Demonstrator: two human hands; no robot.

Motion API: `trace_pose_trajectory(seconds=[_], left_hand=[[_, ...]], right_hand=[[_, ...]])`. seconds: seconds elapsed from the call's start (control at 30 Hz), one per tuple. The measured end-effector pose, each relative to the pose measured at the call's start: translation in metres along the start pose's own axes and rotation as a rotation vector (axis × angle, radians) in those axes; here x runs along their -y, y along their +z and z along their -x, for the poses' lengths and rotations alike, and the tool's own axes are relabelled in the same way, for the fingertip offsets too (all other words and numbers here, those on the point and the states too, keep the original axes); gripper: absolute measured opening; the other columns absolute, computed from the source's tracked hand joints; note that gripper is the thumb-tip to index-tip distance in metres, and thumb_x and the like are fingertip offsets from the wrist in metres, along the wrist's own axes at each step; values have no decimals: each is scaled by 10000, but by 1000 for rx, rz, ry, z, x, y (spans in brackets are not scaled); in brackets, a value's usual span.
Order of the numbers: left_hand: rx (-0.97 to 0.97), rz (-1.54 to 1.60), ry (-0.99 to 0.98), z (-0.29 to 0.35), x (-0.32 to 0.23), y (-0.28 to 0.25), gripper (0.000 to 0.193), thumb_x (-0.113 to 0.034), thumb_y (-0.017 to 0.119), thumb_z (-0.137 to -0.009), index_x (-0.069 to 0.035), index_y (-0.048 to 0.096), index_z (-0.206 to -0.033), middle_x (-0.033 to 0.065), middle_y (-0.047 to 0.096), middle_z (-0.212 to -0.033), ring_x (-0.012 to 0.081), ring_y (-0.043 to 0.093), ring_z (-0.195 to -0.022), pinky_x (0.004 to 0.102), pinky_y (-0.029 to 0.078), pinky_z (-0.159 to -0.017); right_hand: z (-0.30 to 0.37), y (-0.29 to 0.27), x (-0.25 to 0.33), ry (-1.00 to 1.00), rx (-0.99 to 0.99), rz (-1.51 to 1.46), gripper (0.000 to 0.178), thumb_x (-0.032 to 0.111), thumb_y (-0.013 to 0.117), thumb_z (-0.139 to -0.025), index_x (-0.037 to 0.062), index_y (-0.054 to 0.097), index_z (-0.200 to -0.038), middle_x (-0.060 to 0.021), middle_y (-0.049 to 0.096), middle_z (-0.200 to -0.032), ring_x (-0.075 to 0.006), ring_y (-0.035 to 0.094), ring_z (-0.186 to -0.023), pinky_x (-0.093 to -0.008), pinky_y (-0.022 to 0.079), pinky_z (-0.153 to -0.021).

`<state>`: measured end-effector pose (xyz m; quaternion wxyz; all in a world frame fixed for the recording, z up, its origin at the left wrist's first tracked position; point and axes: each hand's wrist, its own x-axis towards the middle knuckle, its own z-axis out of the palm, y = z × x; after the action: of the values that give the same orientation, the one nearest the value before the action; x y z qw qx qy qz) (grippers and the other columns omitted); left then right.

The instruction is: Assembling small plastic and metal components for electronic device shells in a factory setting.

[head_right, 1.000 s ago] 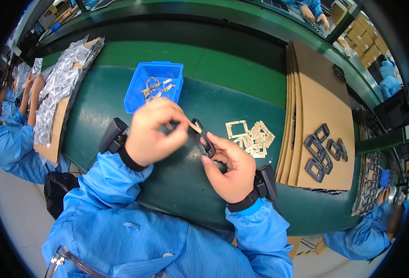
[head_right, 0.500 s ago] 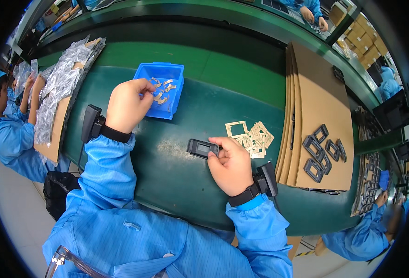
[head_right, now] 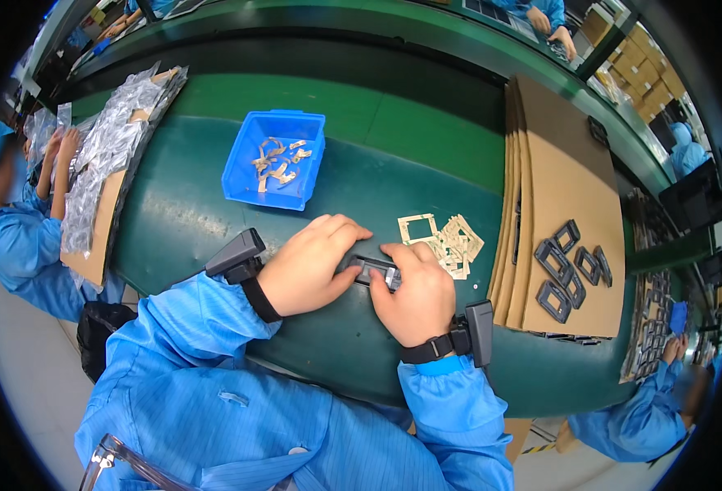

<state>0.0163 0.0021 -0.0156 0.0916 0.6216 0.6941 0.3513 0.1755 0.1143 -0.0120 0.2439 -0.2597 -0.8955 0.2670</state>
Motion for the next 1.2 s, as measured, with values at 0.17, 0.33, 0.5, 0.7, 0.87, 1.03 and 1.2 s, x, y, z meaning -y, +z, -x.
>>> trace_pose_trajectory(seconds=[0.17,0.33,0.5,0.7,0.87,1.03,1.2], left_hand=[[94,35,-32,-2,9,-1,315,-62,708,-833,-11,631,-1134,158,652,-1044,364,627,-1020,445,510,-891],[97,48,-36,-3,12,-2,267,-72,697,-852,-22,643,-1109,142,661,-1000,346,640,-975,442,516,-867],[18,71,-36,-5,9,1,151,-100,684,-894,-25,648,-1021,136,658,-959,340,634,-933,441,508,-827],[-38,37,-16,-7,15,10,47,-85,635,-924,-39,640,-935,130,648,-910,363,611,-893,455,492,-790],[-34,20,-27,-8,16,12,45,-82,642,-916,-42,646,-936,127,651,-908,363,613,-890,457,493,-791],[-22,17,-37,-8,15,11,43,-79,650,-910,-41,649,-930,127,653,-907,362,614,-888,460,494,-789],[-37,46,-46,-7,16,13,45,-65,657,-903,-38,649,-938,128,655,-914,369,612,-896,460,496,-793]], right_hand=[[-1,1,0,9,-1,70,275,156,795,-775,62,733,-1026,-133,674,-931,-343,694,-802,-427,561,-690],[-5,6,-7,63,-34,-56,201,141,770,-815,50,723,-988,-124,658,-878,-304,679,-780,-413,545,-673],[-5,18,-30,169,3,-315,89,70,740,-836,31,683,-893,-108,634,-830,-259,616,-725,-361,477,-619],[-5,21,-27,191,5,-312,84,60,760,-821,37,686,-853,-99,623,-814,-240,594,-698,-354,459,-599],[-7,18,-22,170,-1,-273,94,66,774,-811,36,687,-834,-94,619,-808,-241,591,-693,-359,458,-599],[-7,21,-19,159,-41,-223,114,80,791,-798,41,685,-815,-93,613,-779,-259,605,-701,-373,474,-624],[-7,23,-20,124,-55,-186,129,82,801,-785,46,678,-798,-93,610,-771,-269,609,-699,-377,477,-625]])
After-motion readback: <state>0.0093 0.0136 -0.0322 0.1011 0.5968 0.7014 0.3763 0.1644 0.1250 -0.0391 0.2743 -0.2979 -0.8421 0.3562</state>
